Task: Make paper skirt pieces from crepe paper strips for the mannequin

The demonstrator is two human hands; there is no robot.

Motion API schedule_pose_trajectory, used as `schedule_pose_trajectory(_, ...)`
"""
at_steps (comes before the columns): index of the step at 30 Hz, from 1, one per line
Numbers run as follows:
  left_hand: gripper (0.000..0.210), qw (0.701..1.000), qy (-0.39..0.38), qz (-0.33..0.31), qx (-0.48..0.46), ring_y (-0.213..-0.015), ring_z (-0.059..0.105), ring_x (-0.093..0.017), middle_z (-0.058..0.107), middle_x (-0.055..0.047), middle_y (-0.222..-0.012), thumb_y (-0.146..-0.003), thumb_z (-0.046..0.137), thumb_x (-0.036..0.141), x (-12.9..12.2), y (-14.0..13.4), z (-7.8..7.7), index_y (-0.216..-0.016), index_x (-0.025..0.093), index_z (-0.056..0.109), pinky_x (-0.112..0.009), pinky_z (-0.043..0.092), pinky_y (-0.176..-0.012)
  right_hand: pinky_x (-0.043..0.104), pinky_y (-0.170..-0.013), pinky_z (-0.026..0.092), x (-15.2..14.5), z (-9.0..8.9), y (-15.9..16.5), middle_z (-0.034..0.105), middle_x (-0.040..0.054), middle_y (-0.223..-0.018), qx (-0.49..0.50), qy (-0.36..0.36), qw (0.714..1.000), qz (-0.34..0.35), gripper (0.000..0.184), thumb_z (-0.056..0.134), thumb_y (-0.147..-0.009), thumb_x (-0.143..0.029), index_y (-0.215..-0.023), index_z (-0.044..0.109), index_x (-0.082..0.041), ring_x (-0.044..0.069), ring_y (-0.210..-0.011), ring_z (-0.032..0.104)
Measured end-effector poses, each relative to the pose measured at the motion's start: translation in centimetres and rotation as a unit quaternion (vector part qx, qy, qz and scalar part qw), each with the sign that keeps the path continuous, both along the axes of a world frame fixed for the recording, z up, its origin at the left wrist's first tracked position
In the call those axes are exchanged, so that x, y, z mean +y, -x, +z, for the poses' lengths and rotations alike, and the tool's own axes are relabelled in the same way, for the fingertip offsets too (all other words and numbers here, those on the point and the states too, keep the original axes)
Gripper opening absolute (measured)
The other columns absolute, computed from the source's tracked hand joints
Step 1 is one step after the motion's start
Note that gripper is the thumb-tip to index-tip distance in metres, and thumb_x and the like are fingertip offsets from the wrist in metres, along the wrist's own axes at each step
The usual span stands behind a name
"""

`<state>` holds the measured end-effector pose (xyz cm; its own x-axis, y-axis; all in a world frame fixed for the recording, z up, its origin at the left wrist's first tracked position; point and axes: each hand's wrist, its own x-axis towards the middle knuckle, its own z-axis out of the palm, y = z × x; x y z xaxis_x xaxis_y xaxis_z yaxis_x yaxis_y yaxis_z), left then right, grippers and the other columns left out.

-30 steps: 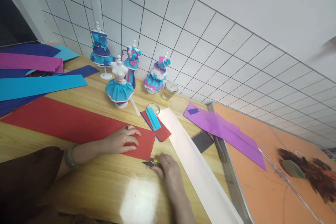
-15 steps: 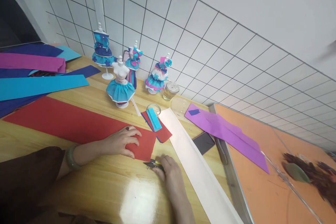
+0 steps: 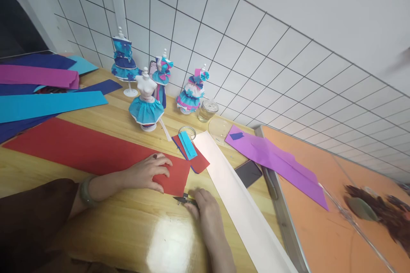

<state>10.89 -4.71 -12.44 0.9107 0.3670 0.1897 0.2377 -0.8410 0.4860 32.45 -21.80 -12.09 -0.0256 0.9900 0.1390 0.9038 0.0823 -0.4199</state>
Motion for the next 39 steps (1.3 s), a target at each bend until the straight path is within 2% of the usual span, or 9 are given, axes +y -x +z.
schedule_pose_trajectory(11,0.040,1.000,-0.008,-0.004,-0.011,-0.107,0.042,-0.025,0.052,-0.004,-0.113,-0.067,0.064,0.056,0.1,0.1,-0.4,-0.091,0.024,0.063,-0.035,0.033,-0.091,0.029,-0.066,0.048,-0.3,0.1,0.3,0.062,0.0056,-0.086,0.009,-0.012,1.000,-0.007,0.022,0.050,-0.086,-0.038,-0.096,0.059,-0.021,0.019,-0.078,0.060)
schedule_pose_trajectory(21,0.033,0.999,-0.021,-0.018,-0.025,-0.104,0.043,-0.022,0.053,-0.004,-0.111,-0.077,0.054,0.052,0.3,0.0,-0.7,-0.092,0.024,0.062,-0.033,0.031,-0.090,0.029,-0.065,0.047,0.2,0.4,1.3,0.061,0.0062,-0.085,0.007,-0.010,1.000,-0.008,0.025,0.051,-0.085,-0.040,-0.098,0.059,-0.020,0.020,-0.078,0.059)
schedule_pose_trajectory(30,0.031,0.998,-0.037,-0.019,-0.041,-0.102,0.043,-0.021,0.053,-0.004,-0.109,-0.078,0.055,0.050,0.4,0.0,-1.2,-0.092,0.024,0.062,-0.034,0.031,-0.091,0.029,-0.066,0.047,0.0,0.1,1.4,0.062,0.0057,-0.085,0.016,-0.013,1.000,-0.010,0.023,0.049,-0.086,-0.040,-0.096,0.060,-0.021,0.019,-0.078,0.060)
schedule_pose_trajectory(39,0.029,0.999,-0.038,-0.018,-0.032,-0.102,0.043,-0.021,0.053,-0.004,-0.108,-0.080,0.052,0.049,0.3,0.0,-0.6,-0.091,0.024,0.062,-0.033,0.031,-0.090,0.029,-0.066,0.048,0.2,0.4,2.1,0.063,0.0067,-0.085,-0.009,-0.028,0.999,-0.012,0.028,0.049,-0.086,-0.043,-0.096,0.060,-0.020,0.019,-0.077,0.060)
